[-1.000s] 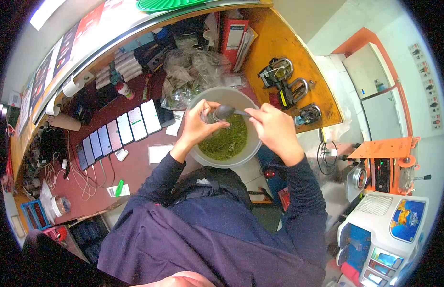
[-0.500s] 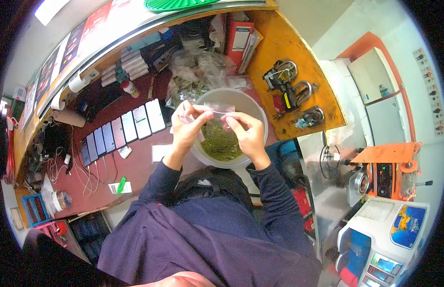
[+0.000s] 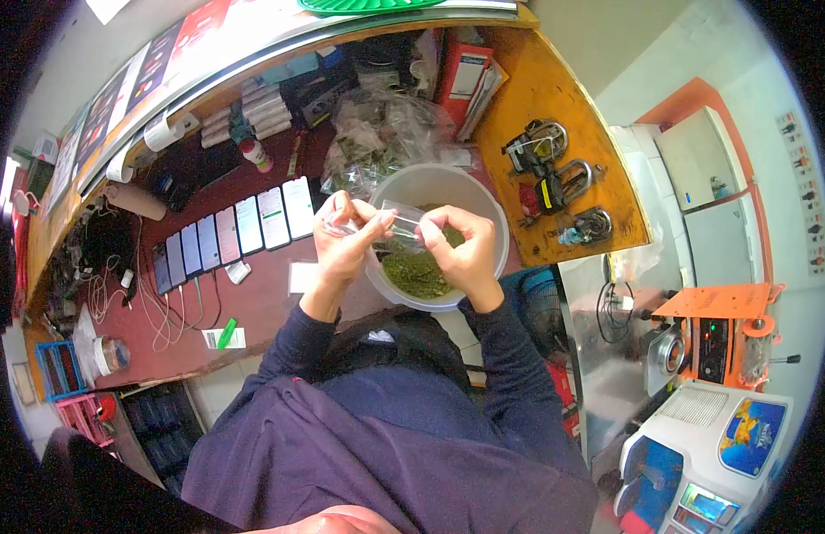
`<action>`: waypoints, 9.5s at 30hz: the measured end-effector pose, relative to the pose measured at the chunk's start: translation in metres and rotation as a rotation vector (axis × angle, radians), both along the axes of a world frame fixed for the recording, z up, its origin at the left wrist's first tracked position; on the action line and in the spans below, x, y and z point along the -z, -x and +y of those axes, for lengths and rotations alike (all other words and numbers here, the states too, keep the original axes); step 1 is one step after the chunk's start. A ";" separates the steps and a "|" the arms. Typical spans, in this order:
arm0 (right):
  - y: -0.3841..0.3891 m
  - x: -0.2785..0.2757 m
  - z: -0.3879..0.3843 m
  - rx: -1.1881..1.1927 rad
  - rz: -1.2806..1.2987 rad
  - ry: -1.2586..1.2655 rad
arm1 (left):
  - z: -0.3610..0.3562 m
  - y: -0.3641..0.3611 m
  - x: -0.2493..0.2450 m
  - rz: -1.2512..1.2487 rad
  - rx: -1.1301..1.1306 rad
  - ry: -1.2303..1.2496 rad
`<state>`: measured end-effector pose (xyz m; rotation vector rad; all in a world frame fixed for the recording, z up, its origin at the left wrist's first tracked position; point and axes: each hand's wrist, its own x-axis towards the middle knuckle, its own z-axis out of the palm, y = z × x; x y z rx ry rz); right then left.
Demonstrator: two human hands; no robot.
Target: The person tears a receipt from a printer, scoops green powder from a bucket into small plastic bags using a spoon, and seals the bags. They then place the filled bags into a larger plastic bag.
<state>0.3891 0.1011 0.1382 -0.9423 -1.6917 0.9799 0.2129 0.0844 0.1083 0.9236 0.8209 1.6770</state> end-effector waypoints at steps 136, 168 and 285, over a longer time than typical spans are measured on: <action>0.033 0.147 0.044 -0.244 -1.429 -0.091 | -0.025 0.108 0.034 0.783 -0.385 -0.136; -0.076 -0.029 0.028 0.059 -1.022 -0.383 | 0.046 -0.034 0.022 0.940 0.076 -0.267; 0.017 0.018 0.058 -0.299 -0.227 0.407 | 0.020 0.043 0.020 1.082 -0.020 -0.439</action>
